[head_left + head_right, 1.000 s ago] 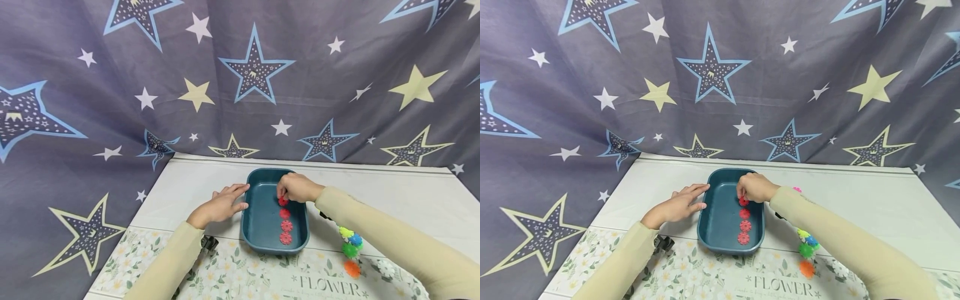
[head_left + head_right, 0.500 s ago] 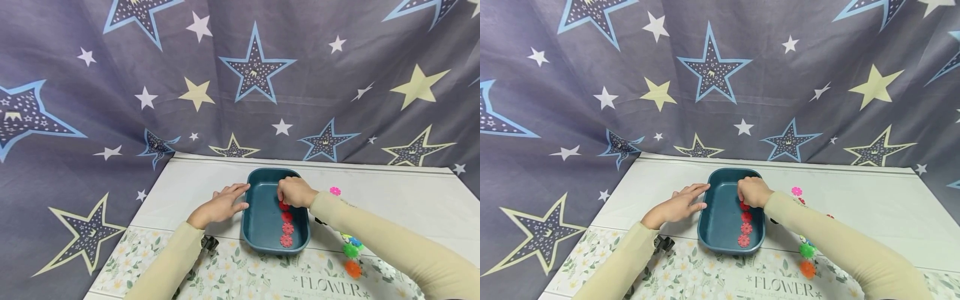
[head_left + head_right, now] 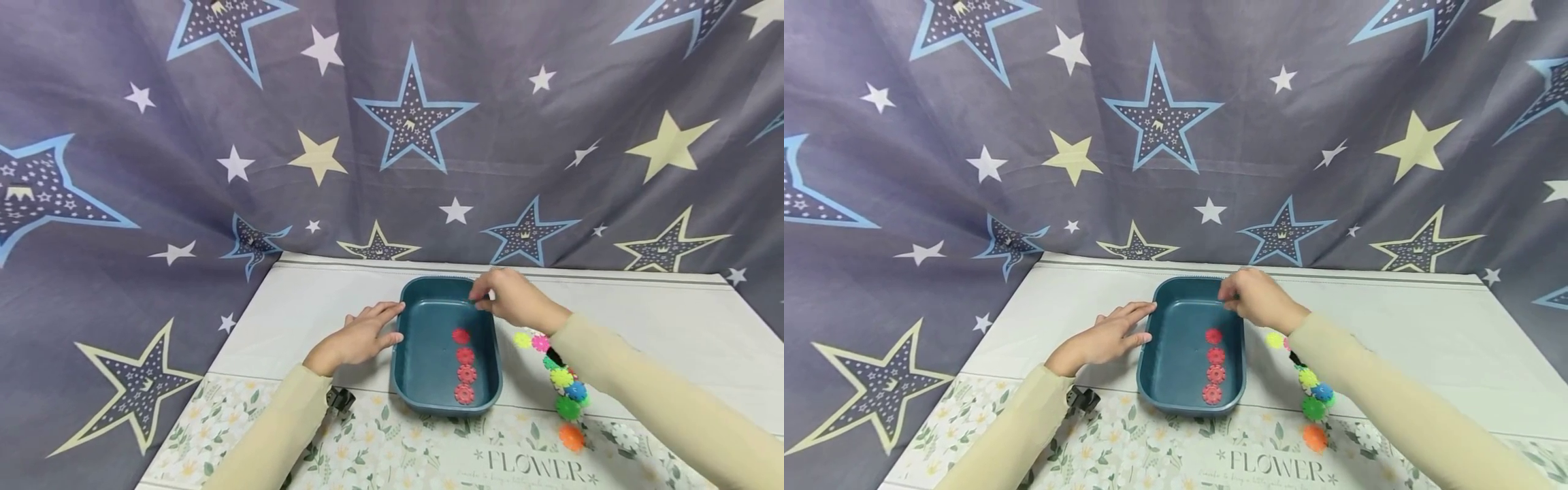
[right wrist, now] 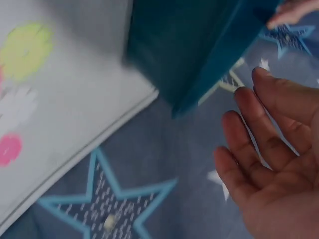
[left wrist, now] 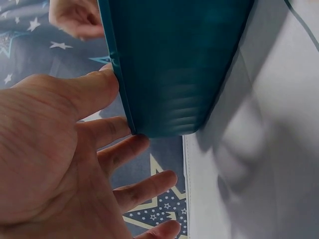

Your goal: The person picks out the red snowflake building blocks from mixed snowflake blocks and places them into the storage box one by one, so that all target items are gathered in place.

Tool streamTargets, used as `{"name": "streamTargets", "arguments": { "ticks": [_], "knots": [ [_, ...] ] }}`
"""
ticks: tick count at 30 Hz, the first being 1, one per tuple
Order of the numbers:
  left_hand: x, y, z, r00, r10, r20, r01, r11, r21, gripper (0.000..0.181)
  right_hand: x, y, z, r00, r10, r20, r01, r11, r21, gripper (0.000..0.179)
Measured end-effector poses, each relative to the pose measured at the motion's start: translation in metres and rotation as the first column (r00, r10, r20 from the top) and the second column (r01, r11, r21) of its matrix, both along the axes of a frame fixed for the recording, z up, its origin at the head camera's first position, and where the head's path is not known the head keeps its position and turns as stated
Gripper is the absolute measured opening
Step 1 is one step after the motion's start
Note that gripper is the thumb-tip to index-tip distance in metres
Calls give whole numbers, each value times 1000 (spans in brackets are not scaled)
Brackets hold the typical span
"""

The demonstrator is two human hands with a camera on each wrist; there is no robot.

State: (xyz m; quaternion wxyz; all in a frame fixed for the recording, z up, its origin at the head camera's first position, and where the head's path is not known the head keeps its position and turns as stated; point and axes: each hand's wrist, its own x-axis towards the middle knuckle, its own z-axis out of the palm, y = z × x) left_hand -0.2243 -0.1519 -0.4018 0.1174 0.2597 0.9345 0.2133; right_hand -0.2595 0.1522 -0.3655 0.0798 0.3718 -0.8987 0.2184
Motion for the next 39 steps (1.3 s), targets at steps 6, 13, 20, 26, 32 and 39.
{"name": "streamTargets", "arguments": {
  "ticks": [6,13,20,26,32,39],
  "knots": [
    [0,0,-1,1000,7,16,-7,1000,-2,62,10,50,1,993,-116,23,116,993,8,19],
    [0,0,0,1000,8,-8,-8,1000,-1,61,21,112,-18,963,-220,156,212,975,70,16],
    [-2,-1,-3,1000,-2,-20,2,1000,2,62,32,159,-41,910,-290,297,268,957,114,24],
    [-3,-1,-4,1000,-5,-14,5,1000,5,63,43,174,-58,879,-280,386,256,960,114,31],
    [-2,-2,-4,1000,-11,-13,12,1000,22,62,49,179,-65,886,-273,376,253,962,102,28],
    [-2,-2,-5,1000,-6,-5,6,1000,17,63,52,184,-70,896,-286,339,270,958,92,23]
  ]
}}
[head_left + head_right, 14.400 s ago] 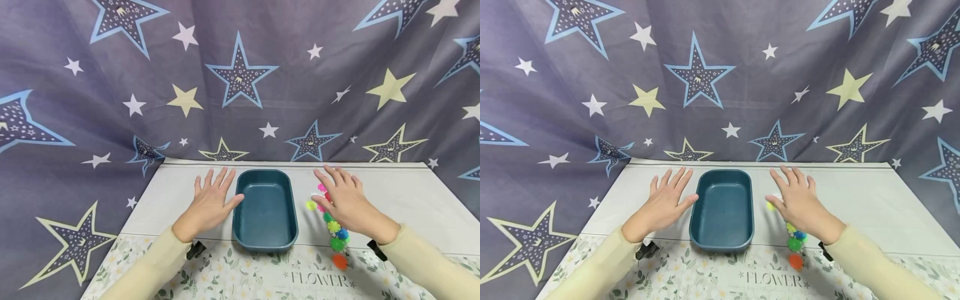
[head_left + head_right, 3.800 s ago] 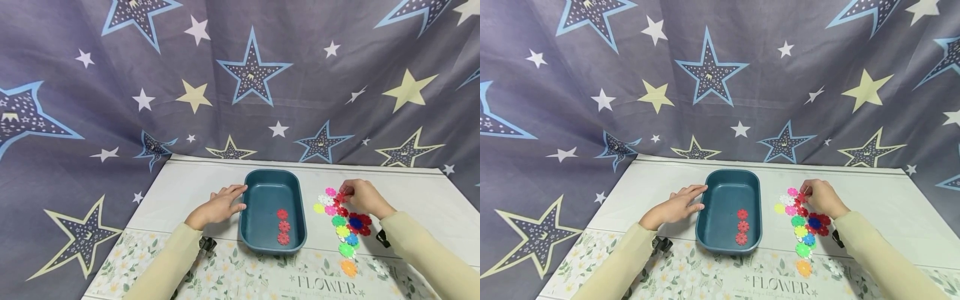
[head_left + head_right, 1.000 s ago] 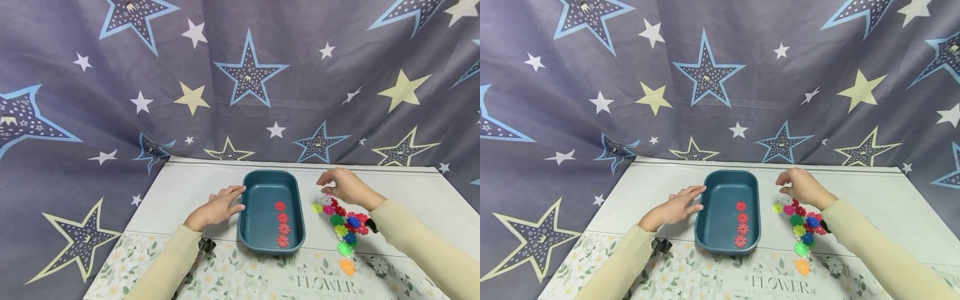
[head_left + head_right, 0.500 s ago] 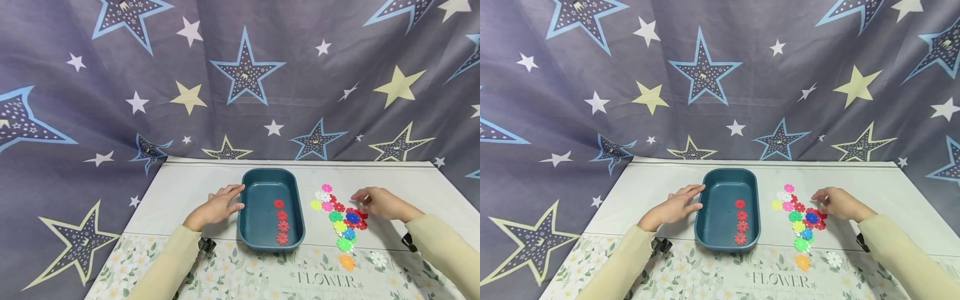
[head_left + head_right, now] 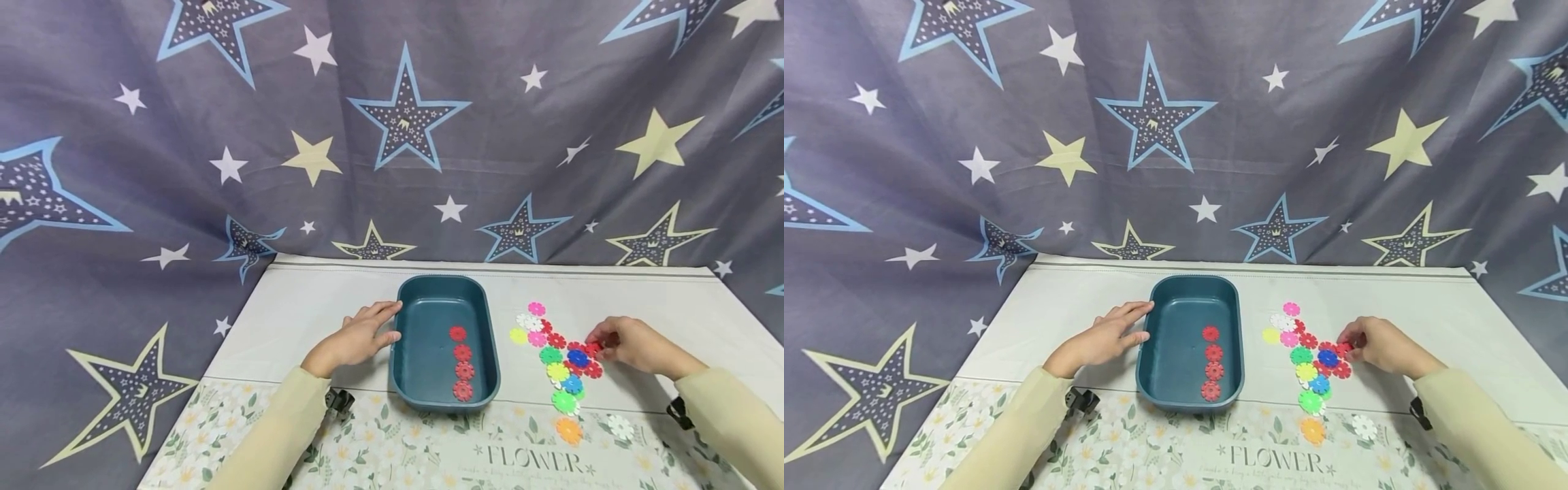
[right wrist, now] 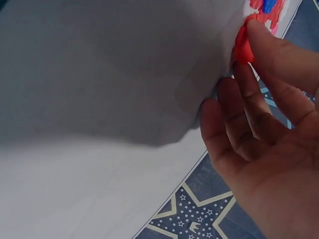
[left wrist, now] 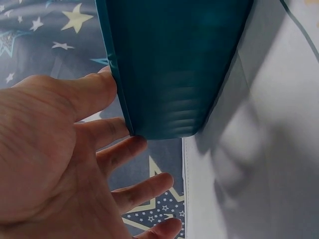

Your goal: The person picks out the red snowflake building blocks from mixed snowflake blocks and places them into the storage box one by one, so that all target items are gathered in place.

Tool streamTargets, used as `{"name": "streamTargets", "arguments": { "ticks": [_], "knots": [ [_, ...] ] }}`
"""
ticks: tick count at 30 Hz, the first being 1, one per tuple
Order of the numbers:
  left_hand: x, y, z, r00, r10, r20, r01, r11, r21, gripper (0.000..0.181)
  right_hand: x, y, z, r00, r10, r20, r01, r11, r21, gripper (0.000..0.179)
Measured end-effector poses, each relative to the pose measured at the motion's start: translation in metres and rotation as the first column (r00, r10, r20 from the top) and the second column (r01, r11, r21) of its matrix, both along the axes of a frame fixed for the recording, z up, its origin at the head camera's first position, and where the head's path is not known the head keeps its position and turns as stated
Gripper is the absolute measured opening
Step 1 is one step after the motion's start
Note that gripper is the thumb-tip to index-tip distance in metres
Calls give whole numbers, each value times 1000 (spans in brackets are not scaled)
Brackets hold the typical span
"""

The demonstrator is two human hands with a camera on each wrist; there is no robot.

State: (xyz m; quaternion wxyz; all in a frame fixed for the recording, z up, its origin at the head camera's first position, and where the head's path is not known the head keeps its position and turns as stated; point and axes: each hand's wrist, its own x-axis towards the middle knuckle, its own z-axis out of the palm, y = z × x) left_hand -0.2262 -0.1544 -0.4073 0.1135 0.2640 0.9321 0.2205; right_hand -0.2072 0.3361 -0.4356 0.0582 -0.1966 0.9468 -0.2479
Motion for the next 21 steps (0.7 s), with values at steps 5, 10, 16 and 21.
{"name": "streamTargets", "arguments": {
  "ticks": [5,10,16,21],
  "knots": [
    [1,1,1,1000,-2,-7,2,1000,1,61,0,3,0,1000,28,9,-27,999,-43,22],
    [1,1,1,1000,1,-9,0,1000,4,61,1,4,3,997,48,-53,-51,997,-63,23],
    [1,-1,1,1000,1,7,-1,1000,14,62,2,-13,20,976,55,-210,-76,993,-90,28],
    [1,0,-1,1000,6,18,-7,1000,19,63,4,-46,41,925,134,-356,-177,980,-92,32]
  ]
}}
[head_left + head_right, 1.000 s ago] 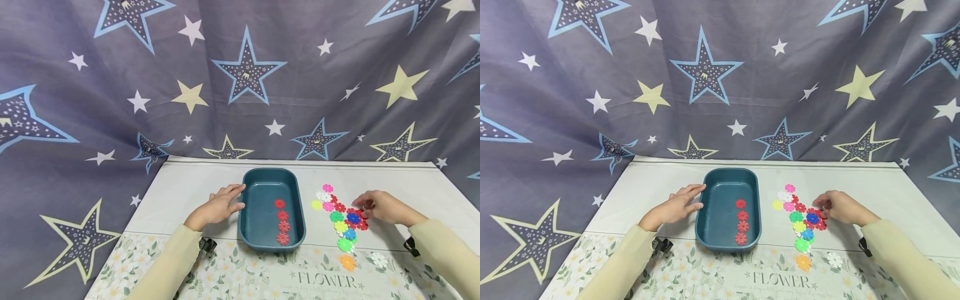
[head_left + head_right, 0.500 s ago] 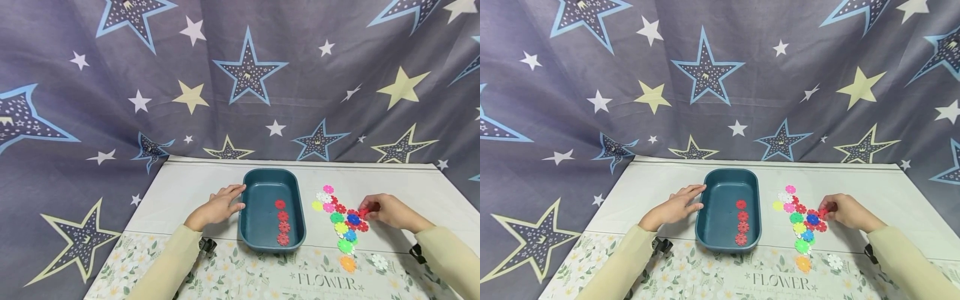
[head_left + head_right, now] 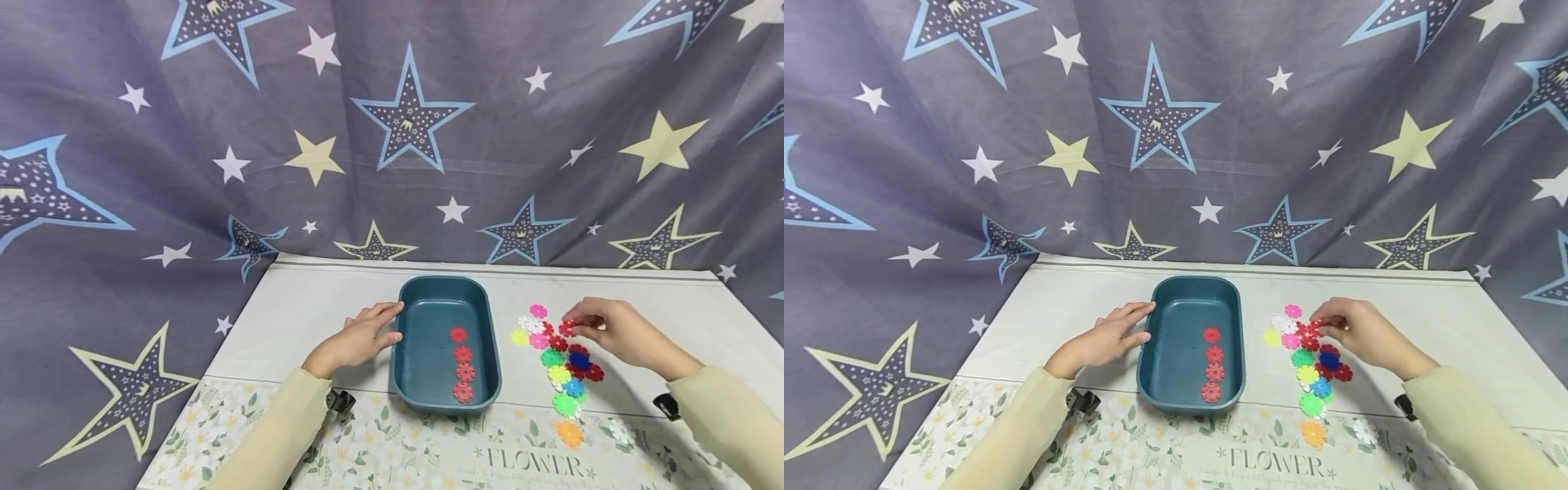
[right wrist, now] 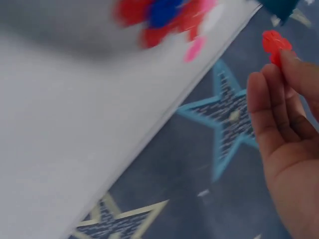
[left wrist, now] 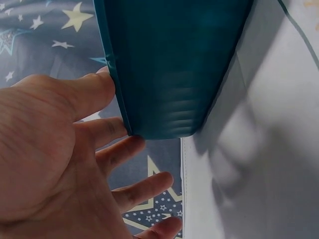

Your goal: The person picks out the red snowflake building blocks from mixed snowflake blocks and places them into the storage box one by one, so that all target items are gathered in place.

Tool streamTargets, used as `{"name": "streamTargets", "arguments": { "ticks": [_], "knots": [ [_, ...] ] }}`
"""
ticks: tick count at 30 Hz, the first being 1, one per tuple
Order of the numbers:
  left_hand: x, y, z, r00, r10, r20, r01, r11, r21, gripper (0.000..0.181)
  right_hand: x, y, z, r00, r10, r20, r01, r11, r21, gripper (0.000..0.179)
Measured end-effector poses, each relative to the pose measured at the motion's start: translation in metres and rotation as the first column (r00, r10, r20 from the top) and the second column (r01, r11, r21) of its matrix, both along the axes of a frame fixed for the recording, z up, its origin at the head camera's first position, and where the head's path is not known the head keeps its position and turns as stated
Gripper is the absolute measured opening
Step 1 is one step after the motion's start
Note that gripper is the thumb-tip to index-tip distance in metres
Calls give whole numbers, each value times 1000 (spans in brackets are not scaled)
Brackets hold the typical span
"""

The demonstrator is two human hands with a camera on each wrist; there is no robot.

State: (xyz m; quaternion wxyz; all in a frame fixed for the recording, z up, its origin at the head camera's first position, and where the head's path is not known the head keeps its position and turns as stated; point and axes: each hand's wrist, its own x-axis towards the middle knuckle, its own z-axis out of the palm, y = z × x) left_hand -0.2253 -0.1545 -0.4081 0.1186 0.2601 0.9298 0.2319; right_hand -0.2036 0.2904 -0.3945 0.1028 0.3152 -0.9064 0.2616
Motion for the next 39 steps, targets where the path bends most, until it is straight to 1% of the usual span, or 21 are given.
{"name": "streamTargets", "arguments": {
  "ticks": [3,7,10,14,17,19,22,26,27,31,35,37,39],
  "knots": [
    [-1,0,-2,1000,6,0,-6,1000,7,63,-1,-22,11,996,74,-41,-74,997,-14,35],
    [-1,-1,-4,1000,12,-8,-12,1000,16,63,-7,-53,23,986,161,-47,-162,987,-15,34],
    [-1,-2,-4,1000,14,-10,-14,1000,22,63,-13,-76,30,977,212,-20,-212,977,-3,31],
    [-1,-3,-5,1000,21,-3,-21,999,32,62,-20,-104,36,969,243,42,-244,970,23,27],
    [-2,-4,-6,1000,25,3,-25,999,35,62,-29,-120,33,964,252,79,-255,966,29,25],
    [-2,-4,-5,1000,24,3,-24,999,40,62,-37,-128,27,963,255,81,-258,966,32,23],
    [-2,-4,-5,1000,16,4,-16,999,47,61,-50,-140,19,963,261,61,-264,964,33,24],
    [-3,-3,-5,1000,13,14,-14,999,51,61,-67,-155,10,970,236,59,-239,970,50,24],
    [-3,-3,-5,1000,12,15,-13,999,50,61,-70,-159,8,973,220,66,-224,973,57,24],
    [-3,-3,-5,1000,13,27,-14,999,49,62,-81,-172,4,981,164,108,-174,981,88,24],
    [-4,-3,-5,1000,11,22,-12,999,47,63,-90,-180,-2,978,136,157,-156,980,123,24],
    [-4,-3,-4,1000,6,20,-7,999,50,63,-93,-182,-6,979,135,155,-157,978,139,23],
    [-4,-3,-3,1000,6,21,-7,999,49,63,-96,-185,-9,981,141,130,-160,976,149,23]
  ]
}}
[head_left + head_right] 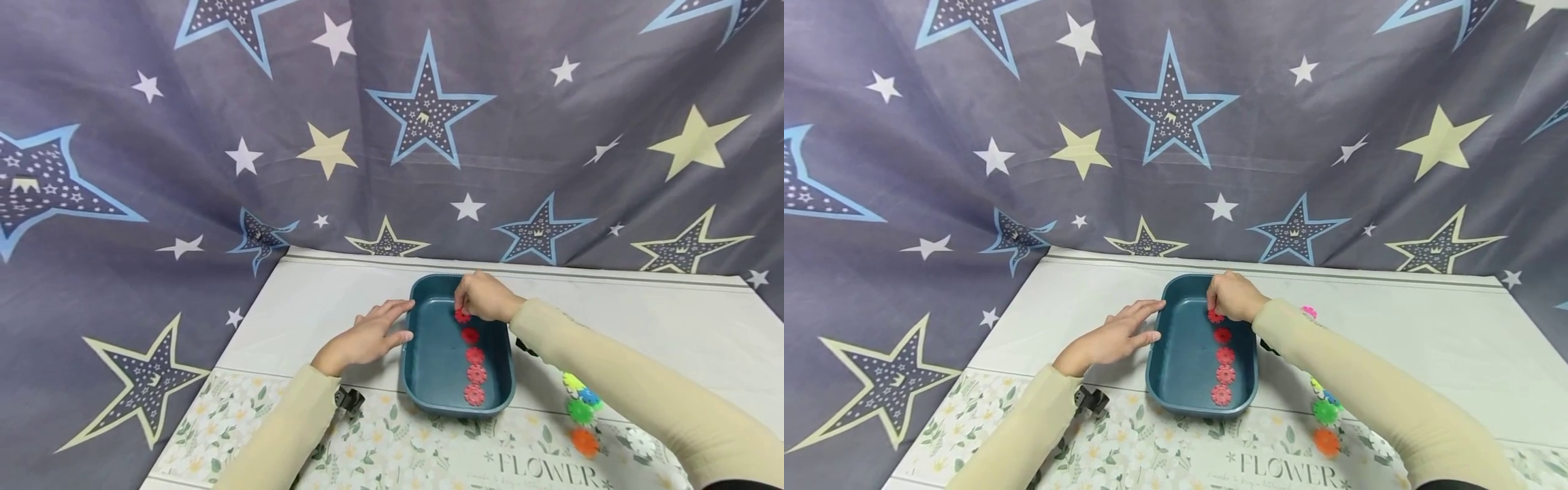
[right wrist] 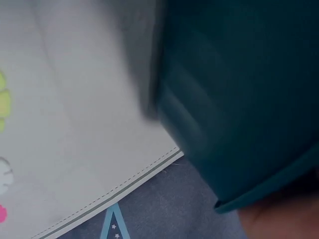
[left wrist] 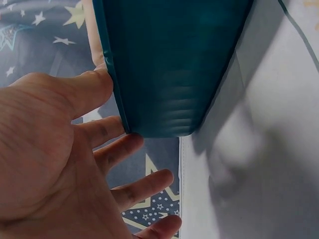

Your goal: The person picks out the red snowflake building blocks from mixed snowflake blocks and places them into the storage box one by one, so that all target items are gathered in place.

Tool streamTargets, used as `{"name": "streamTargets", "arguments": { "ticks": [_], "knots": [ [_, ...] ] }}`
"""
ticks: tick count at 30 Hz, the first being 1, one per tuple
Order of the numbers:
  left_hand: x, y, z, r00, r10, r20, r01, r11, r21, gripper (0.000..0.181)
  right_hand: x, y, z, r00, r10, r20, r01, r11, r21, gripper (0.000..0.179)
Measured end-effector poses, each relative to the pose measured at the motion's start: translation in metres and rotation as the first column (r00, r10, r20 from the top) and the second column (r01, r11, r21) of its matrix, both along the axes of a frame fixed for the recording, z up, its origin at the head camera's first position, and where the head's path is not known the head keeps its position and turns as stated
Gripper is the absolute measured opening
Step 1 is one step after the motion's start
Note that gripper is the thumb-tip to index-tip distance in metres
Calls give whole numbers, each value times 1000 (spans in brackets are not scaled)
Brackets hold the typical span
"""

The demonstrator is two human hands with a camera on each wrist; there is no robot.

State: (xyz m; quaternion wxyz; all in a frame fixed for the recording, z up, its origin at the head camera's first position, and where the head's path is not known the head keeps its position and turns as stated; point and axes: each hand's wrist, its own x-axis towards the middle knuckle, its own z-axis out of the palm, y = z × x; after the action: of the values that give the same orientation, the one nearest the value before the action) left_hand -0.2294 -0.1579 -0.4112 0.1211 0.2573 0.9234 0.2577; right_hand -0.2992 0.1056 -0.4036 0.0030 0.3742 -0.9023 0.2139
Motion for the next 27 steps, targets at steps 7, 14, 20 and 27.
{"name": "streamTargets", "arguments": {
  "ticks": [7,14,20,27],
  "knots": [
    [1,2,1,1000,12,7,-12,1000,-12,63,1,-2,-4,992,-59,-109,64,997,45,22],
    [1,3,2,1000,7,6,-7,1000,-8,63,6,-8,-3,975,-209,-80,221,956,192,19],
    [0,3,3,1000,6,6,-6,1000,-15,62,10,-11,-5,975,-197,-106,214,959,183,30],
    [1,4,3,1000,7,4,-6,1000,-23,62,10,6,5,988,-130,-85,129,991,-20,14]
  ]
}}
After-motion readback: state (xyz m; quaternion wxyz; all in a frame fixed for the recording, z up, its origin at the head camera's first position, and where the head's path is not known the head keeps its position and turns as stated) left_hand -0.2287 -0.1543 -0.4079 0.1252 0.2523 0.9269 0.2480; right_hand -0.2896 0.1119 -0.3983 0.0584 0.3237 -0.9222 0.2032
